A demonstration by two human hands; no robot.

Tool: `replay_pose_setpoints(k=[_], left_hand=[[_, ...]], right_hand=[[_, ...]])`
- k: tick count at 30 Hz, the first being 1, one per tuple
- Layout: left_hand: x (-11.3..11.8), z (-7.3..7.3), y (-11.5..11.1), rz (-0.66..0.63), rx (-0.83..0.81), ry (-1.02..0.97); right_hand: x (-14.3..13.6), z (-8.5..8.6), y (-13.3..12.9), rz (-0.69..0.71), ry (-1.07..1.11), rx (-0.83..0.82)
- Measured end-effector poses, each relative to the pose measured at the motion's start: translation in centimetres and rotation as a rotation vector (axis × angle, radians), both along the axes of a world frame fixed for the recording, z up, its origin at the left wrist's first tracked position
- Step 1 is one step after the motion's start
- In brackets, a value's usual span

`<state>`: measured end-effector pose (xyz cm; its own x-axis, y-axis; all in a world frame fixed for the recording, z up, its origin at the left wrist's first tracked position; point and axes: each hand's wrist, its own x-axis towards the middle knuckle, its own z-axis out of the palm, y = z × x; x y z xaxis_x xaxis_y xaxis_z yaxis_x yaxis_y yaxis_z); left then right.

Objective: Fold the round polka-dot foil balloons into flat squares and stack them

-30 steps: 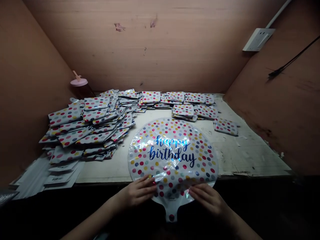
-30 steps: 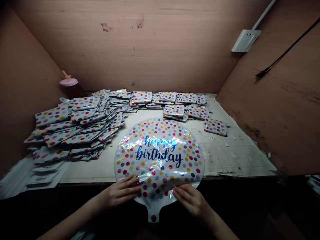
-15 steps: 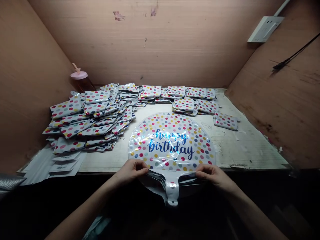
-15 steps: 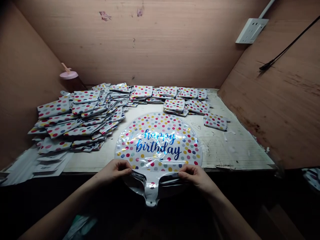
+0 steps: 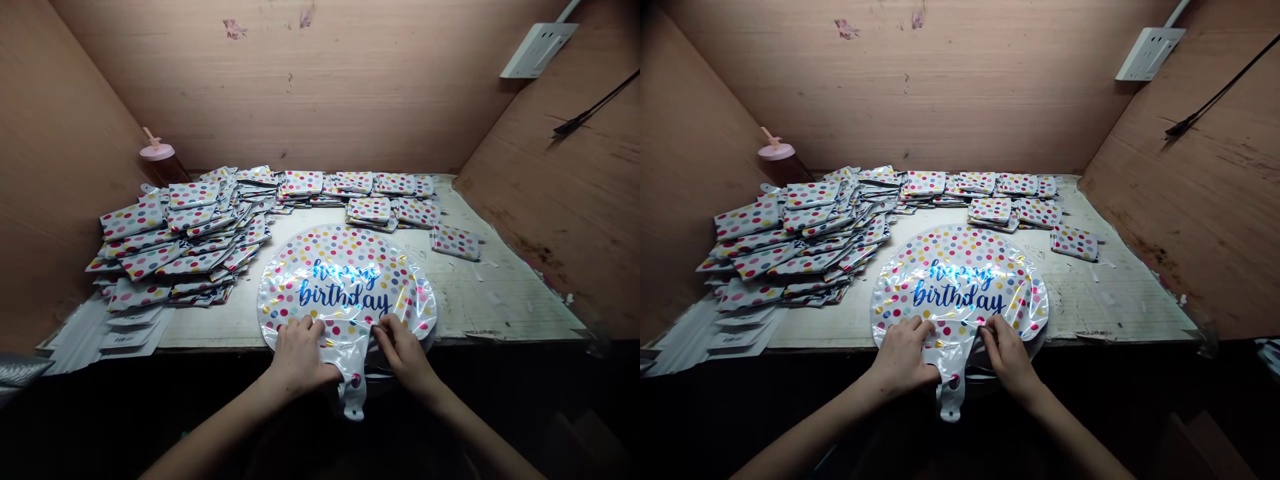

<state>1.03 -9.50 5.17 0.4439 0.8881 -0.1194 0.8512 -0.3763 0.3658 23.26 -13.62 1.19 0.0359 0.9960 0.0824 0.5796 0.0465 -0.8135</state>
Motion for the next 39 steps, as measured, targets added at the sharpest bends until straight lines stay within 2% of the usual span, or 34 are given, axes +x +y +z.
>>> replay_pose_setpoints(k=[3,8,13,17,21,23,26,30,34,36,39], left_hand=[[-0.5,-0.4,0.5,-0.008,0.019,0.074],[-4.5,-1.1,2.4,0.102,-0.058,0.113],[-7.6,-0.3,3.8,0.083,-0.095,0.122],[-7.5,0.5,4.7,0.071,-0.112,0.282],[-7.0,0.5,5.7,0.053,-0.122,0.376],[-7.1,0.1,6.4,0.061,-0.109,0.353],[-7.6,-0.7,7.9,0.103,-0.034,0.196],[-7.9,-2.0,10.1,0.188,-0.02,-0.059],[-7.7,-2.7,11.5,0.316,-0.014,-0.099],[-7.7,-2.8,12.3,0.328,0.018,-0.132],[-7.7,-2.7,13.9,0.304,0.036,-0.181]], right_hand=[[0.4,-0.2,0.6,-0.072,0.006,0.007],[1.1,0.1,3.0,-0.23,-0.246,0.096],[1.4,1.4,6.7,-0.224,-0.504,-0.07],[1.8,1.9,9.6,-0.221,-0.56,-0.282],[2.5,1.1,12.7,-0.246,-0.564,-0.393],[2.7,0.6,14.0,-0.246,-0.555,-0.403],[3.2,0.4,15.2,-0.25,-0.512,-0.379],[4.9,1.0,14.9,-0.204,-0.423,-0.329],[7.7,1.3,13.0,-0.155,-0.343,-0.333],[9.1,1.1,11.7,-0.183,-0.305,-0.342],[10.8,0.3,9.6,-0.156,-0.132,-0.352]])
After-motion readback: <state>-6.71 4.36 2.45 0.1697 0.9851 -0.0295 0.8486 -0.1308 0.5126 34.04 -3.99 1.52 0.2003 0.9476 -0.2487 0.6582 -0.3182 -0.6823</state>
